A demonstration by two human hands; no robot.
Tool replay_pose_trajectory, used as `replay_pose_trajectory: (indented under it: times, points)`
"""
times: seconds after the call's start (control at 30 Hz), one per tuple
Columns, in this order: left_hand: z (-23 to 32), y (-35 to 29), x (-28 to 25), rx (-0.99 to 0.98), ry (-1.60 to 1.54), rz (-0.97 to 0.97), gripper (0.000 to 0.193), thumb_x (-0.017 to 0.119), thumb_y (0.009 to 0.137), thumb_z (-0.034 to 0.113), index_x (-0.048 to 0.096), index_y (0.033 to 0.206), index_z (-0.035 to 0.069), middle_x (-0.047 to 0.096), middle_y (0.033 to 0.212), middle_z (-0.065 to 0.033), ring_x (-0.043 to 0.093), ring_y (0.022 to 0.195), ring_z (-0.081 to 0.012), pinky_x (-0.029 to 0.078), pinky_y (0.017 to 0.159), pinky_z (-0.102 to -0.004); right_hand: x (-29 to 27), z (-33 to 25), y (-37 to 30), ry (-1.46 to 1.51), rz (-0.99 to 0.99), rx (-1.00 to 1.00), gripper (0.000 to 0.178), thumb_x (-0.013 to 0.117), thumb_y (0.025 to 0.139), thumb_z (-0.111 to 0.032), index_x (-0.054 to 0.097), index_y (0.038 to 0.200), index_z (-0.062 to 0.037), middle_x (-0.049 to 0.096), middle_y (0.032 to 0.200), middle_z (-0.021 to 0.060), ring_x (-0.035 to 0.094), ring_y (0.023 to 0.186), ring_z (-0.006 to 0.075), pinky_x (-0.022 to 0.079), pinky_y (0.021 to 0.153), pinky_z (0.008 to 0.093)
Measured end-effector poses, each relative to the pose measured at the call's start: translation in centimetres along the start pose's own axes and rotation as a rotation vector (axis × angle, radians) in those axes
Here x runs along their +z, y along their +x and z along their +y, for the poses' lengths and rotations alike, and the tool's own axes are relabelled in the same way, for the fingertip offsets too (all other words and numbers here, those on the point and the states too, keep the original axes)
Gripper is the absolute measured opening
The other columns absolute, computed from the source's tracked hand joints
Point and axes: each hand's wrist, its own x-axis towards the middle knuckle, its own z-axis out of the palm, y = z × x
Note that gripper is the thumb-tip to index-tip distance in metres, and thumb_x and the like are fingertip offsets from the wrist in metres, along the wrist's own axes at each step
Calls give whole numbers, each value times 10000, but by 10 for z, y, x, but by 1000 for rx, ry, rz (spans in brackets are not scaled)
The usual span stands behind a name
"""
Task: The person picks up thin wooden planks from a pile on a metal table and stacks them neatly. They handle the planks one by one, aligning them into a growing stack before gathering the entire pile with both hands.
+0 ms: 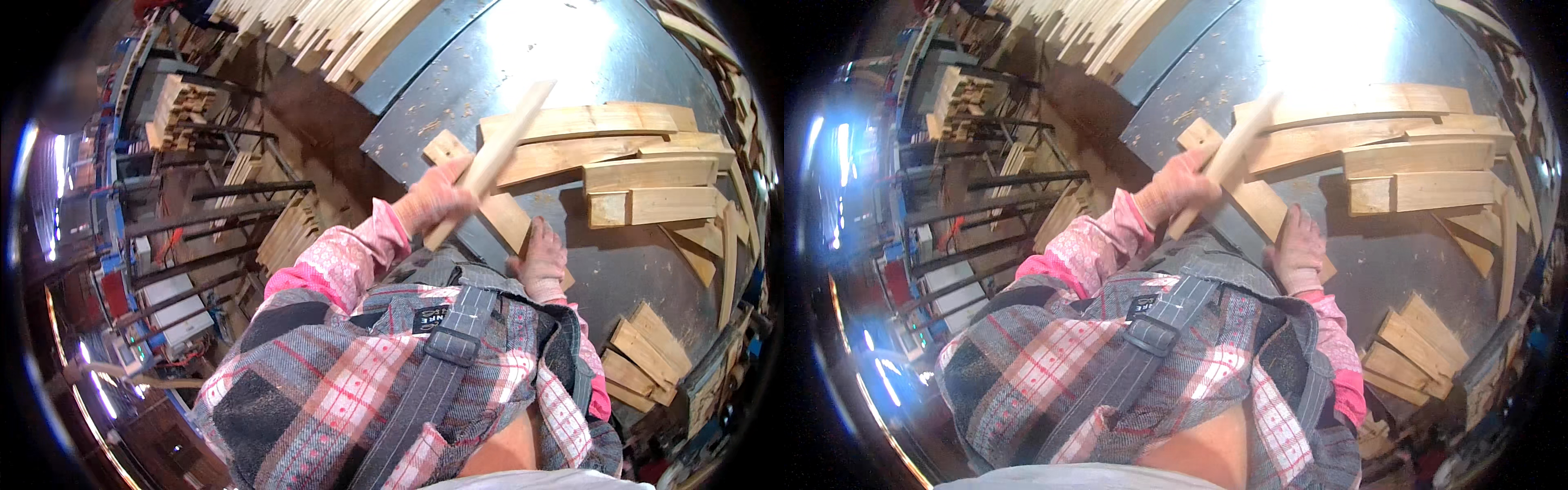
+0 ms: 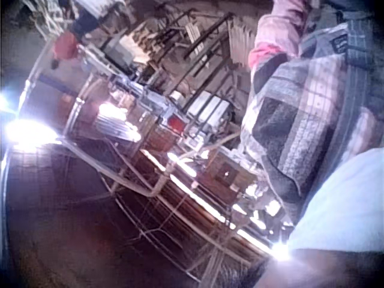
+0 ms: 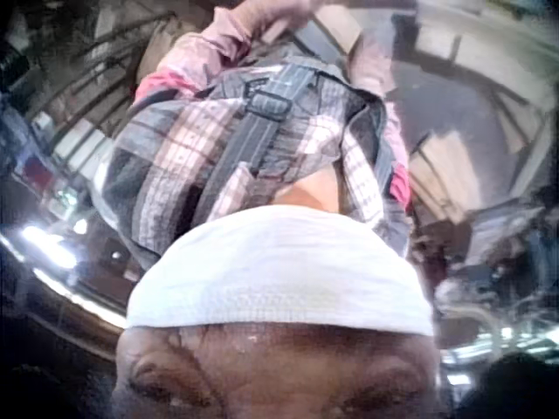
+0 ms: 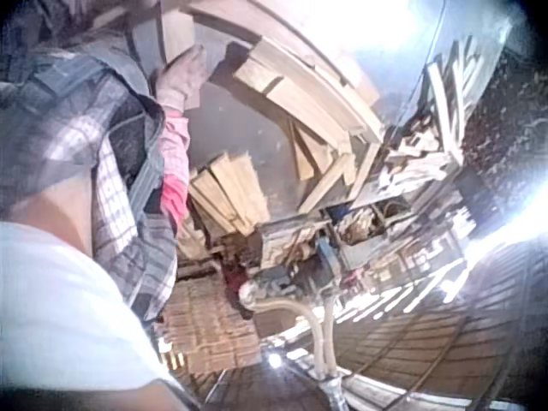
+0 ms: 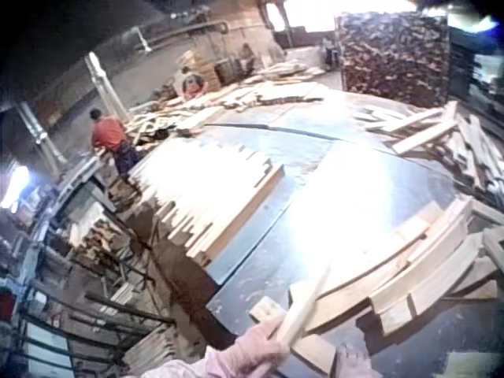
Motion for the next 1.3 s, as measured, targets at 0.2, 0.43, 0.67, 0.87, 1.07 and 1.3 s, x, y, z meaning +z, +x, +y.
replay_pose_trajectory:
  times: [0.2, 0.43, 0.67, 0.87, 1.07, 1.3]
  points:
    - [-45, -37, -23, 129, -834, 0, 612, 669, 839, 142, 488, 1396, -36, 624, 1200, -183, 660, 971, -237, 591, 910, -412, -26, 1, -6, 907, -303, -76, 756, 803, 760, -262, 536, 1425, -21, 662, 1143, 113, 624, 1047, 263, 513, 920, 367]
    - [-40, -25, 18, 55, -598, 124, 410, 607, 895, 128, 594, 1280, -10, 679, 1123, -134, 677, 975, -219, 570, 897, -375, -52, -71, 1, 1343, -215, -181, 449, 637, 956, -245, 624, 1336, -6, 665, 970, 28, 593, 855, 112, 492, 781, 259]
    - [-20, 49, 1, -31, 176, 182, 351, 661, 844, 241, 725, 1047, -38, 722, 908, -132, 690, 846, -227, 548, 759, -383, -62, -93, 28, 783, -178, -111, 563, 622, 935, -352, 577, 1369, 4, 704, 1139, 157, 656, 1018, 254, 505, 920, 362]
    - [30, 99, -61, -34, 383, 411, 377, 631, 794, 221, 706, 1024, -68, 733, 924, -258, 740, 891, -362, 563, 766, -453, -28, -45, 40, 1247, 138, 220, 500, 707, 941, -217, 602, 1378, 2, 693, 1288, 161, 644, 1193, 234, 488, 1038, 350]
    - [28, 205, -243, 236, 1256, 565, 692, 712, 814, 354, 563, 1385, -7, 620, 1282, -271, 615, 1192, -440, 505, 1020, -480, -118, 7, 17, 754, 864, 759, 708, 767, 868, -372, 539, 1441, -23, 673, 1314, 200, 656, 1193, 340, 496, 1056, 412]
    - [9, 225, -288, 375, 1644, 452, 718, 638, 909, 398, 464, 1509, 46, 521, 1448, -233, 512, 1327, -412, 407, 1130, -473, -123, 104, 90, 1195, 795, 1180, 798, 754, 874, -484, 538, 1428, 47, 578, 1445, 231, 554, 1340, 338, 423, 1119, 403]
